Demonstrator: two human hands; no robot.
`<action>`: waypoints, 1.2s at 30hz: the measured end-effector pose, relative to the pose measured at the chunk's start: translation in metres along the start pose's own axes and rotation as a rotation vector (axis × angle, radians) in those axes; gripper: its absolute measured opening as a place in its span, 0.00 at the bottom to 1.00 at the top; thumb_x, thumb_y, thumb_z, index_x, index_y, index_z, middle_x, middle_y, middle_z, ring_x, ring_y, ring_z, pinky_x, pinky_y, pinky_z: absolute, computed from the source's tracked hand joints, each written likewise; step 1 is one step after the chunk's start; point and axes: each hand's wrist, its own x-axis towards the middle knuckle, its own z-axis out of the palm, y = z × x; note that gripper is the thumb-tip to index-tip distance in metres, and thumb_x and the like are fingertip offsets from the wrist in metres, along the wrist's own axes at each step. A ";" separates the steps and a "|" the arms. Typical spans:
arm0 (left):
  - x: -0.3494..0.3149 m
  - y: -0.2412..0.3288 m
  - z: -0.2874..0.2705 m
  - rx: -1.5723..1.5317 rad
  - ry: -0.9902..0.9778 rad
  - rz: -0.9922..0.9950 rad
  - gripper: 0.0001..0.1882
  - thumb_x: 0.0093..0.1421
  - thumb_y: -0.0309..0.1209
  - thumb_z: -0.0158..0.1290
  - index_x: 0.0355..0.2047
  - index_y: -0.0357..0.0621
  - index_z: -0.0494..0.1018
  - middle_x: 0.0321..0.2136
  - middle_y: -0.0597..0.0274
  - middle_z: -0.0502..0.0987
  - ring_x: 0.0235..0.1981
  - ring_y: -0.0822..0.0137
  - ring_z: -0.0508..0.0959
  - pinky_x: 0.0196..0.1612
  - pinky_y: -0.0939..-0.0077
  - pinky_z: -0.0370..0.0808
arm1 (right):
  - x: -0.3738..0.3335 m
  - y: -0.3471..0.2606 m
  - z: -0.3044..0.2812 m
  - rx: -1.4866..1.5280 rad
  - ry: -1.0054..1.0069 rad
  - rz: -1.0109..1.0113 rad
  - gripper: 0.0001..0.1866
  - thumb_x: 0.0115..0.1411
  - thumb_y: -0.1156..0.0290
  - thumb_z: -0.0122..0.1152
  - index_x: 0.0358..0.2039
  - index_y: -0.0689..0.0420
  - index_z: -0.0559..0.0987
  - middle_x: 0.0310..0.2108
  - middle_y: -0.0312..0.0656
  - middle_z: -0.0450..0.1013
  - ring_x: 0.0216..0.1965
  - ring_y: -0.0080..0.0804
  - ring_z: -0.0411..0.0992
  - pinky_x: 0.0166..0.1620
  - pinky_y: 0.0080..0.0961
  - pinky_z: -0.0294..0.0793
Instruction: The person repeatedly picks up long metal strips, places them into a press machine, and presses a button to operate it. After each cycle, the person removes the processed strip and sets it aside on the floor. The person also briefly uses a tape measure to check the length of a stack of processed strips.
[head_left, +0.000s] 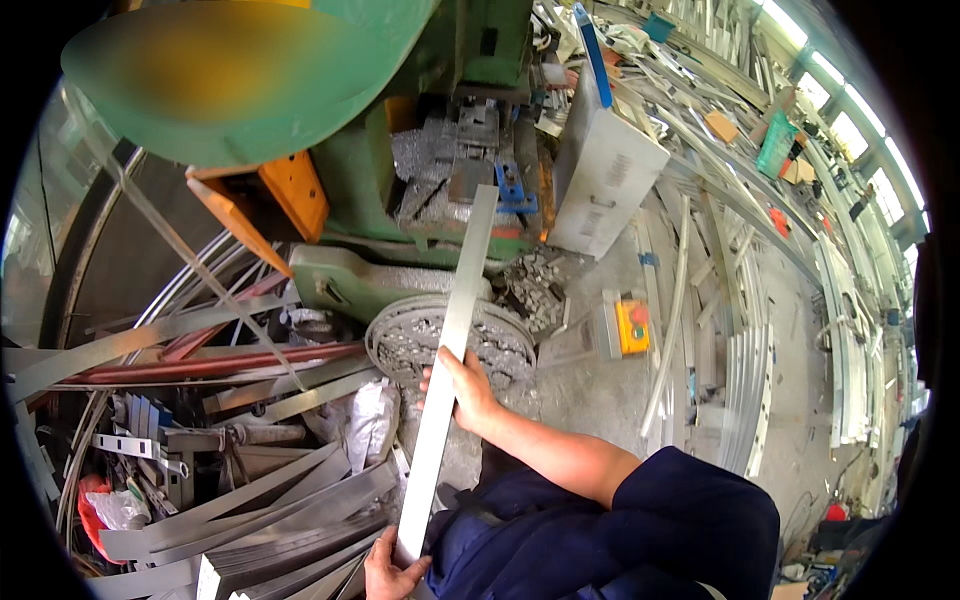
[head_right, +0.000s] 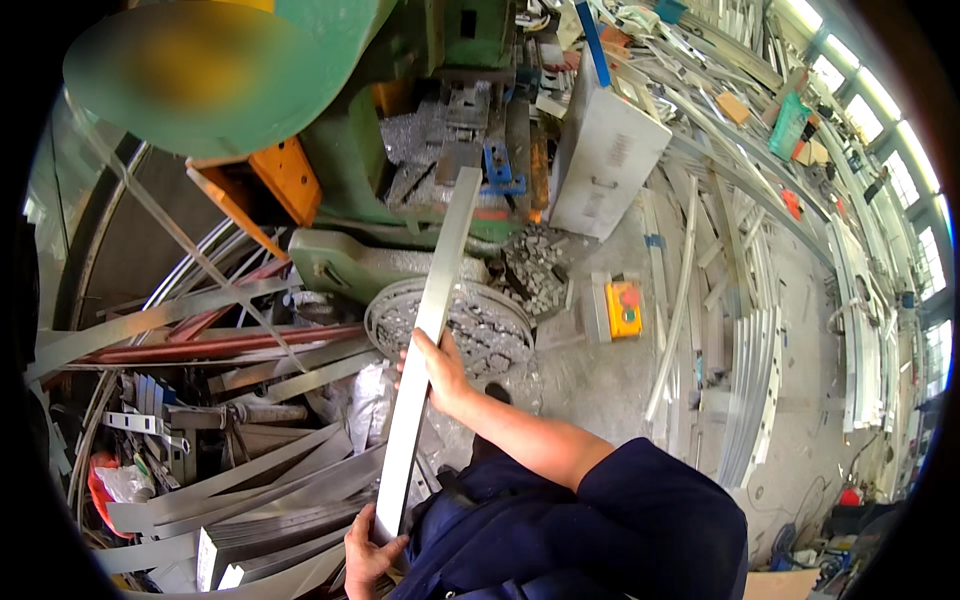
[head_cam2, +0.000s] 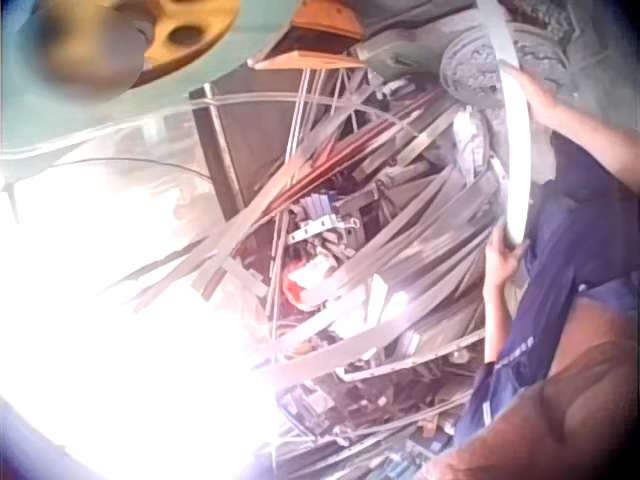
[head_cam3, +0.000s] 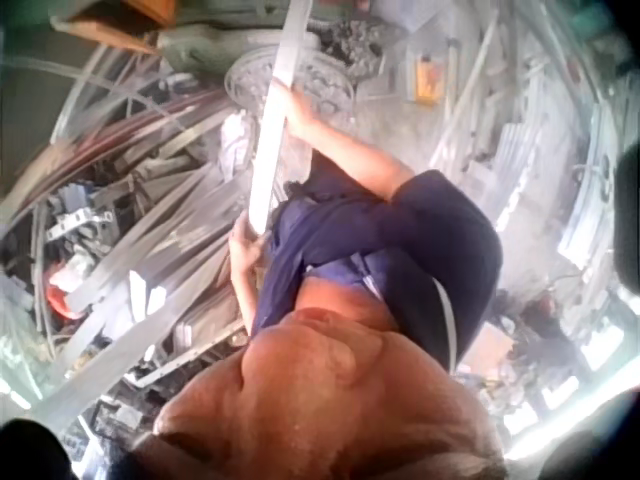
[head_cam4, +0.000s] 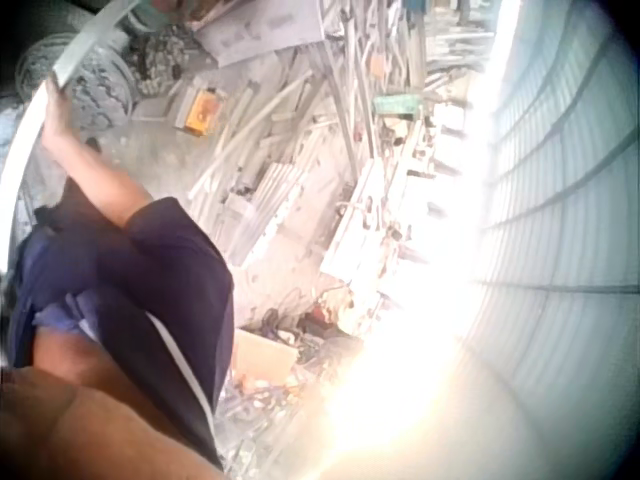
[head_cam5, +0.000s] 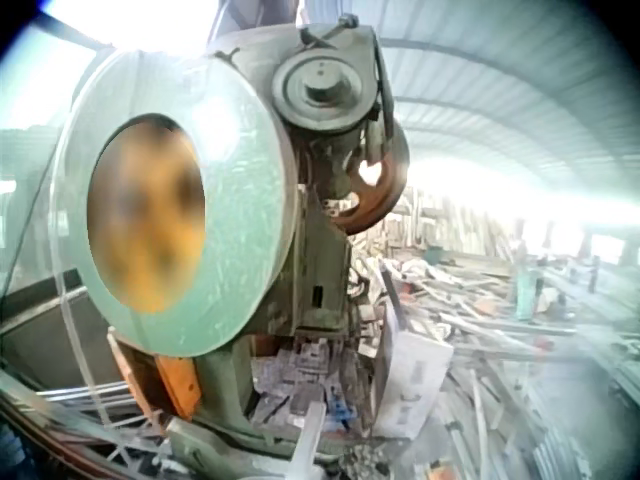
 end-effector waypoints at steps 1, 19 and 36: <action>0.020 0.011 0.017 -0.015 0.031 0.054 0.35 0.38 0.24 0.69 0.49 0.29 0.70 0.38 0.53 0.78 0.39 0.65 0.77 0.46 0.70 0.74 | 0.021 -0.025 -0.003 -0.036 -0.018 -0.033 0.23 0.63 0.56 0.58 0.50 0.47 0.58 0.36 0.44 0.69 0.34 0.39 0.73 0.31 0.49 0.79; 0.115 0.048 0.132 -0.284 0.430 0.253 0.21 0.57 0.35 0.60 0.45 0.33 0.72 0.40 0.56 0.73 0.40 0.66 0.74 0.42 0.74 0.72 | 0.151 -0.110 -0.035 -0.062 -0.154 0.161 0.28 0.60 0.49 0.62 0.51 0.49 0.61 0.35 0.46 0.70 0.31 0.41 0.74 0.30 0.52 0.80; 0.156 0.038 0.154 -0.405 0.602 0.410 0.13 0.67 0.33 0.45 0.39 0.33 0.72 0.38 0.51 0.76 0.39 0.60 0.74 0.47 0.65 0.71 | 0.014 -0.099 -0.112 -0.602 0.078 -0.158 0.31 0.66 0.58 0.57 0.63 0.55 0.58 0.47 0.47 0.71 0.44 0.36 0.75 0.38 0.36 0.82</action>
